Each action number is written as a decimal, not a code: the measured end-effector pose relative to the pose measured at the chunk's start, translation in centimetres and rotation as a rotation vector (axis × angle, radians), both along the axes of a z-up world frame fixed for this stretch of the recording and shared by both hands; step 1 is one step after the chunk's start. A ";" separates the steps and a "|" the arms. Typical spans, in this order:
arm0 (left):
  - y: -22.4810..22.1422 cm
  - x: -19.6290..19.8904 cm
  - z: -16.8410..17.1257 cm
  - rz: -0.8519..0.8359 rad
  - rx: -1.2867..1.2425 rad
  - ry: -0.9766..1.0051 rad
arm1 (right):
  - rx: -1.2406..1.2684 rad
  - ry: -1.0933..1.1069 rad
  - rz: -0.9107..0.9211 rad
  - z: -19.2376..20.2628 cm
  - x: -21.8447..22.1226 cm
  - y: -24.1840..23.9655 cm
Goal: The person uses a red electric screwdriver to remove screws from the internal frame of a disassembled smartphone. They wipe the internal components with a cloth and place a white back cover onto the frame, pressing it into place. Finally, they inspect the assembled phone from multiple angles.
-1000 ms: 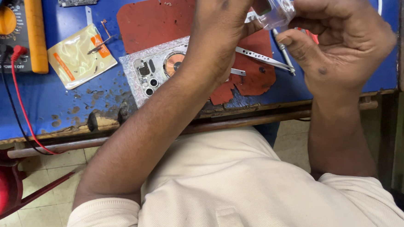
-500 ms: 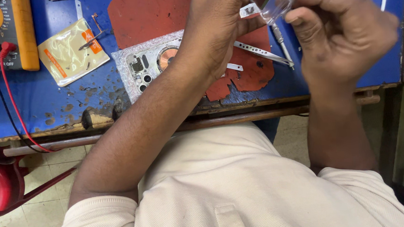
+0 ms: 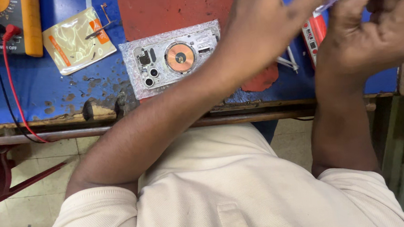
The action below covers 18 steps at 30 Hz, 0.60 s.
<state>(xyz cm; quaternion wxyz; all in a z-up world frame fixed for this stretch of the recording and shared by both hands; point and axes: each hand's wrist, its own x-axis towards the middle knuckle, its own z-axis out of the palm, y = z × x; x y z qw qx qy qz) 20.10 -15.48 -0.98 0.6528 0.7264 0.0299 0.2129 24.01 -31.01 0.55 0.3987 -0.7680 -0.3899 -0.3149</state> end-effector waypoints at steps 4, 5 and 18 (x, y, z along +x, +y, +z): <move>-0.8 -1.1 1.3 0.026 0.057 -0.199 | 0.059 0.115 0.021 -1.2 1.2 -1.1; -1.0 -1.0 1.4 0.040 0.090 -0.203 | 0.067 0.127 0.034 -1.3 1.3 -1.2; -0.7 -0.6 0.5 0.074 0.397 -0.231 | -0.019 0.212 0.022 -1.3 1.5 -2.0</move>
